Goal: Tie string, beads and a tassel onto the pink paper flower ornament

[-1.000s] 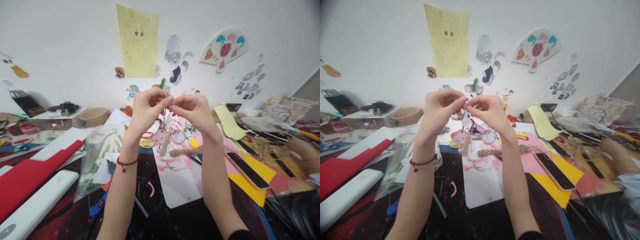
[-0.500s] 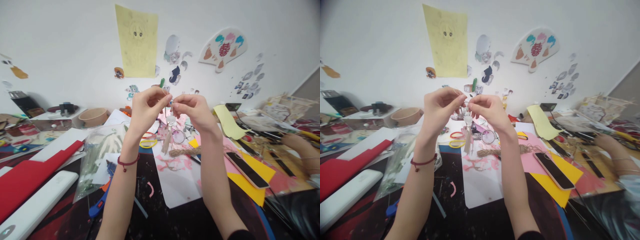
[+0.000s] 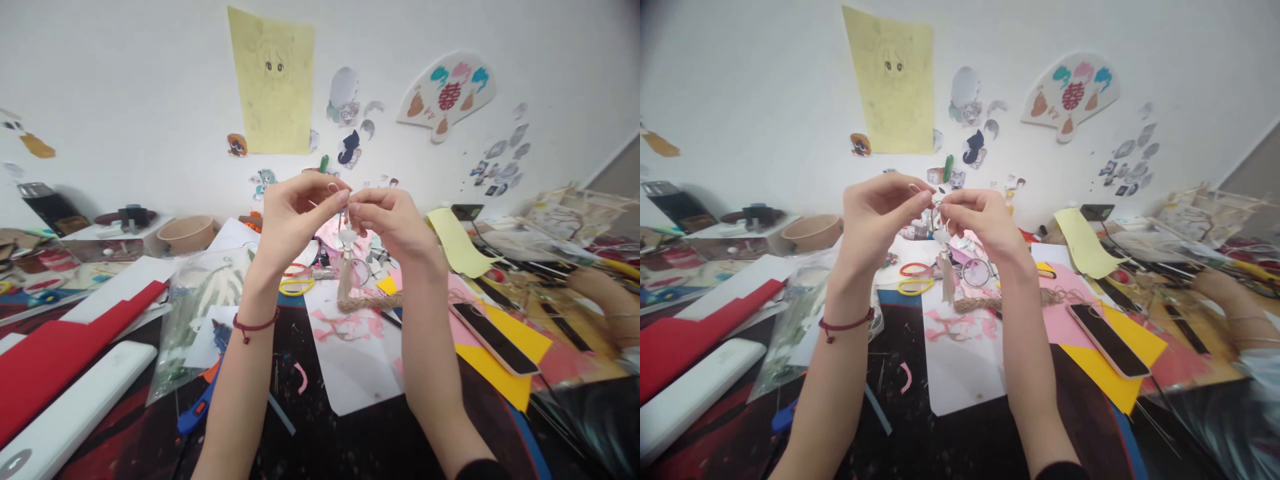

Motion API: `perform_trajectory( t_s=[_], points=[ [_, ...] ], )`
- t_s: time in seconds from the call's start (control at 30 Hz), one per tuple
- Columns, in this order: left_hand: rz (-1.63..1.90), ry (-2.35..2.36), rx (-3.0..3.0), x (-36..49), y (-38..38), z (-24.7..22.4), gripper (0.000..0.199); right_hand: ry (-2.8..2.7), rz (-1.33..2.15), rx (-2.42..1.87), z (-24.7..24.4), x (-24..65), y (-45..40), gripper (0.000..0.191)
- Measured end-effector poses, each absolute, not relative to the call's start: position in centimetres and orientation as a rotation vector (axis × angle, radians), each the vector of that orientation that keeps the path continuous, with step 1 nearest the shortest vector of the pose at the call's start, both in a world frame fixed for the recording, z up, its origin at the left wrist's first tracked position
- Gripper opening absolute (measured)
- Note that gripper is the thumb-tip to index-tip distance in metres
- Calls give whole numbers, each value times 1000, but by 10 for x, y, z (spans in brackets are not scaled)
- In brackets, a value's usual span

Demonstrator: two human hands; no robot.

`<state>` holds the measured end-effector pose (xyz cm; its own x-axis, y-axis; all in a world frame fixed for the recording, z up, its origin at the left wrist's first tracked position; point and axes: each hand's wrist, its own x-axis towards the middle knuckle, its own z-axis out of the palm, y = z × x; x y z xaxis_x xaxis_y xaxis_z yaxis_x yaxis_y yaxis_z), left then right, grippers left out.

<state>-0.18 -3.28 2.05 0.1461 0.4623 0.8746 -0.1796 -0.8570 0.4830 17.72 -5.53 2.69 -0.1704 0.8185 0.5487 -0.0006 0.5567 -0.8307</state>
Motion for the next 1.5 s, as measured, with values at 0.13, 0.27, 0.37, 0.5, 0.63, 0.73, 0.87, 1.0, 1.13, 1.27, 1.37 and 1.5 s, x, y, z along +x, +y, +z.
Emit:
perform_trajectory(
  t_s=[0.13, 0.27, 0.37, 0.5, 0.63, 0.73, 0.87, 1.0, 1.13, 1.27, 1.37, 1.5],
  points=[
    [1683, 282, 2038, -10, -40, 24, 6, -1594, 816, -720, 27, 178, -55, 9],
    [1595, 328, 2158, -18, -45, 28, 11, -1593, 800, -725, 27, 180, -54, 9],
    [1588, 345, 2243, -21, -46, 29, 20, -1588, 789, -727, 26, 181, -53, 6],
    [1687, 368, 2275, -18, -45, 28, 13, -1563, 809, -709, 26, 179, -54, 7],
    [1787, 361, 2269, -12, -42, 25, 10, -1557, 809, -699, 27, 178, -56, 9],
    [1895, 368, 2296, -7, -39, 23, 9, -1567, 800, -694, 27, 178, -56, 9],
    [2010, 403, 2340, -2, -38, 21, 6, -1573, 801, -680, 27, 178, -57, 8],
    [2090, 387, 2388, 1, -38, 20, 5, -1579, 842, -642, 27, 179, -57, 7],
    [2129, 390, 2437, 2, -36, 19, 11, -1580, 853, -605, 26, 182, -56, 8],
    [2167, 374, 2453, 5, -36, 19, 13, -1581, 853, -583, 26, 183, -56, 9],
    [2190, 381, 2382, 8, -36, 18, 10, -1583, 862, -580, 27, 183, -56, 9],
    [2144, 402, 2252, 11, -37, 17, 7, -1584, 873, -585, 27, 184, -57, 10]
  ],
)
